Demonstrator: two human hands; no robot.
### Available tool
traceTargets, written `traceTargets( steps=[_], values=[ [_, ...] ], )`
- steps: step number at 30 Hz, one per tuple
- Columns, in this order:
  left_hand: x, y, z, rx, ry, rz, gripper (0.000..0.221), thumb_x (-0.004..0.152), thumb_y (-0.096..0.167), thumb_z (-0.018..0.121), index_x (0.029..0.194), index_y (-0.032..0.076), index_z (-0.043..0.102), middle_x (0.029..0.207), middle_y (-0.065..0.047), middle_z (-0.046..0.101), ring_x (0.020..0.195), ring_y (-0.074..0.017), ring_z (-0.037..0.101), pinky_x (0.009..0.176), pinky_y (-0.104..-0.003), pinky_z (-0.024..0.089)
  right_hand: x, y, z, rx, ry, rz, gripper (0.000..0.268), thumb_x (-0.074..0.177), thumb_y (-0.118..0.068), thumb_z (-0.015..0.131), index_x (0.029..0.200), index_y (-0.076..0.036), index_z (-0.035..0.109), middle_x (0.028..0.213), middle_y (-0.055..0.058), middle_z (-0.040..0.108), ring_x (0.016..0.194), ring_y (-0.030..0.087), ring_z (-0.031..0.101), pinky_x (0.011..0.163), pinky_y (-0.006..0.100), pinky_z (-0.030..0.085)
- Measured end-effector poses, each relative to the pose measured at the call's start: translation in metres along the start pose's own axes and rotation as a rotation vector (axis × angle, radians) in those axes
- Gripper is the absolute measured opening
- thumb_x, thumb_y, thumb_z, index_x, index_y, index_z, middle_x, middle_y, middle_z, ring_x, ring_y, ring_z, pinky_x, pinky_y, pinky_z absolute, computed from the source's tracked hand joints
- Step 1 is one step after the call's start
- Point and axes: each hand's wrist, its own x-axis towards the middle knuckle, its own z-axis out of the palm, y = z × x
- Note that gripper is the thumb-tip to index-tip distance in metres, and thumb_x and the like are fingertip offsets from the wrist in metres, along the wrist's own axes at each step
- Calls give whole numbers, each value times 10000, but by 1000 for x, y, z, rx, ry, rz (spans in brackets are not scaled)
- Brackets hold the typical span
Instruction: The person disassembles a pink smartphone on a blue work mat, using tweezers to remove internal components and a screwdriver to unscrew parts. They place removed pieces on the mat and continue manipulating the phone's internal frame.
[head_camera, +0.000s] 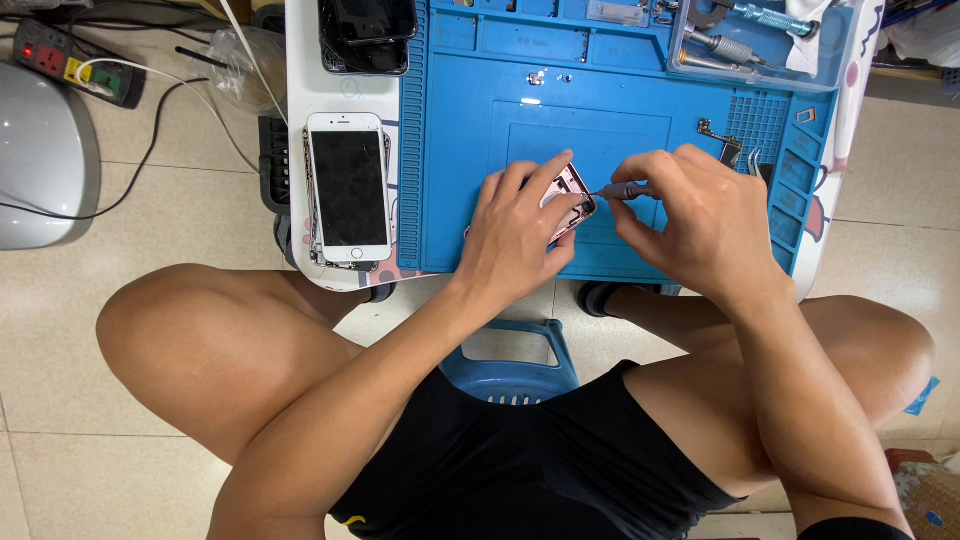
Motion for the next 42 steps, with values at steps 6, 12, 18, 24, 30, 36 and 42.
traceTargets(
  steps=[6,12,18,24,30,36,42],
  values=[
    [2,1,-2,-8,-8,-9,324,857,275,853,1139,144,760,1494,-126,588,1184,-340,589,912,-481,485,3,0,-8,121,-8,73,178,1029,-126,843,1123,-154,694,1028,-52,780,929,119,749,592,302,437],
    [9,1,-5,-2,36,-14,184,963,291,792,1035,121,789,1398,-122,664,1140,-322,613,840,-458,496,0,20,5,225,1,354,218,1016,-227,810,1142,-132,660,1039,-37,792,590,122,601,636,324,465],
    [13,-4,3,-25,37,-21,129,921,259,783,993,152,795,1264,-37,636,1084,-254,599,842,-409,479,-3,37,16,545,95,398,258,956,50,834,1127,-17,653,929,164,746,774,258,702,571,307,521],
    [18,-8,7,-13,35,-23,97,846,216,835,890,162,767,1194,-1,609,1047,-249,588,823,-400,477,-8,47,21,614,88,473,225,978,45,805,1134,-4,649,932,178,746,781,245,697,581,293,504],
    [24,-10,5,-104,-19,-54,125,827,189,852,833,139,737,1174,-3,606,1055,-267,589,841,-421,466,-16,62,31,647,95,537,203,990,-2,805,1126,-32,658,931,160,746,794,205,691,580,272,514],
    [42,-27,-14,-110,49,-138,98,902,198,794,903,169,700,1100,2,581,1029,-271,586,800,-430,457,-14,67,36,666,187,507,204,1013,-41,855,1059,-42,656,995,135,772,875,161,698,618,241,504],
    [46,-34,-17,78,116,-199,86,926,157,813,903,133,734,1030,-41,597,941,-277,544,715,-428,411,-4,55,39,160,200,430,161,1047,-198,858,1146,-148,741,1068,45,691,890,206,621,709,380,502]
  ],
)
